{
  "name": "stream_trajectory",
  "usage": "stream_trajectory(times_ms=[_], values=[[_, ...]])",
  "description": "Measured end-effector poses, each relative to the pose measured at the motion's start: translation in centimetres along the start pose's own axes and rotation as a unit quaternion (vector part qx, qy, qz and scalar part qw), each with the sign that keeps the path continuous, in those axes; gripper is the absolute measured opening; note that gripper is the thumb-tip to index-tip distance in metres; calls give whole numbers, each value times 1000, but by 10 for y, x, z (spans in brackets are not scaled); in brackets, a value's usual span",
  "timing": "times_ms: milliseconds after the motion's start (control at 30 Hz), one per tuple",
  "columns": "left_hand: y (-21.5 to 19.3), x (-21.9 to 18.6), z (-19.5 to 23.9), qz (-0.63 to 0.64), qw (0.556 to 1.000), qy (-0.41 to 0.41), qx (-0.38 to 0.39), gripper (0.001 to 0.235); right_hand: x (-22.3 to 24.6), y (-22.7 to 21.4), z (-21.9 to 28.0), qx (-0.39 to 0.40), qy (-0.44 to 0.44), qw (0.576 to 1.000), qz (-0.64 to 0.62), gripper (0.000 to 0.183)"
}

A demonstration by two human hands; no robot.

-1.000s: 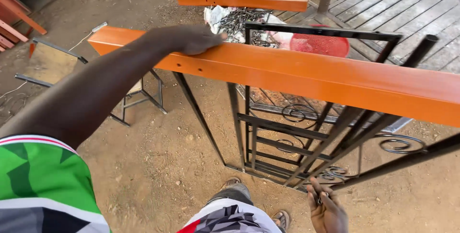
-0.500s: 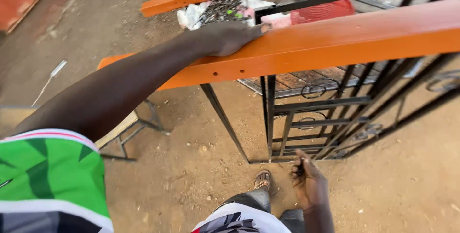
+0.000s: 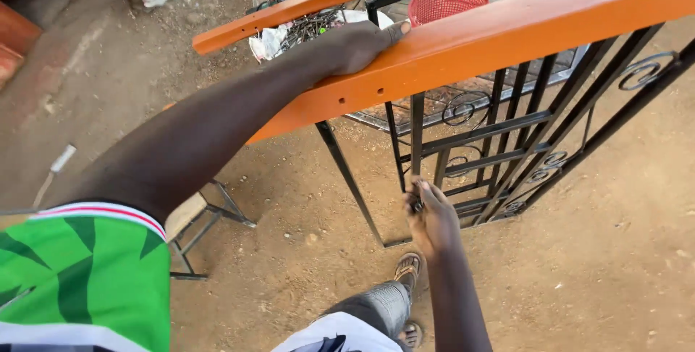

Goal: The person assembles a black metal gate by attaching orange metal bars to its frame. They select bolts and nuts from a pile, position the bars, and insert fasteners through pre-drilled holes to secure the components together.

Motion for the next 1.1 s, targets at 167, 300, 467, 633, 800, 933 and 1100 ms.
stream_trajectory(times_ms=[167, 300, 467, 633, 800, 933, 1100], values=[[5, -3, 17, -19, 998, 49, -39, 96, -16, 58, -11, 3, 21, 998, -63, 55], [8, -1, 15, -8, 998, 45, -39, 93, -14, 95, -29, 45, -12, 993, -107, 36], [12, 5, 3, -7, 996, 69, -60, 86, -27, 117, -65, 76, -28, 971, -224, 30], [9, 2, 5, 13, 997, 39, -61, 75, -41, 135, -83, 116, -41, 939, -321, 34], [3, 4, -2, -18, 998, 18, -57, 79, -48, 143, -91, 98, -56, 931, -346, 40], [3, 13, -19, -14, 998, 32, -51, 82, -49, 147, -103, 87, -85, 935, -334, 36], [0, 22, -35, -18, 997, 41, -60, 81, -52, 150, -115, 77, -93, 934, -337, 38]])
Point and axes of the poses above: each hand's wrist, its own z-axis away from the middle knuckle, its own y-axis out of the palm, x = y × z, the point moved 3 cm from there along -z, towards the middle knuckle, and after that the axes turned 5 degrees about -z, right-handed, at the moved point
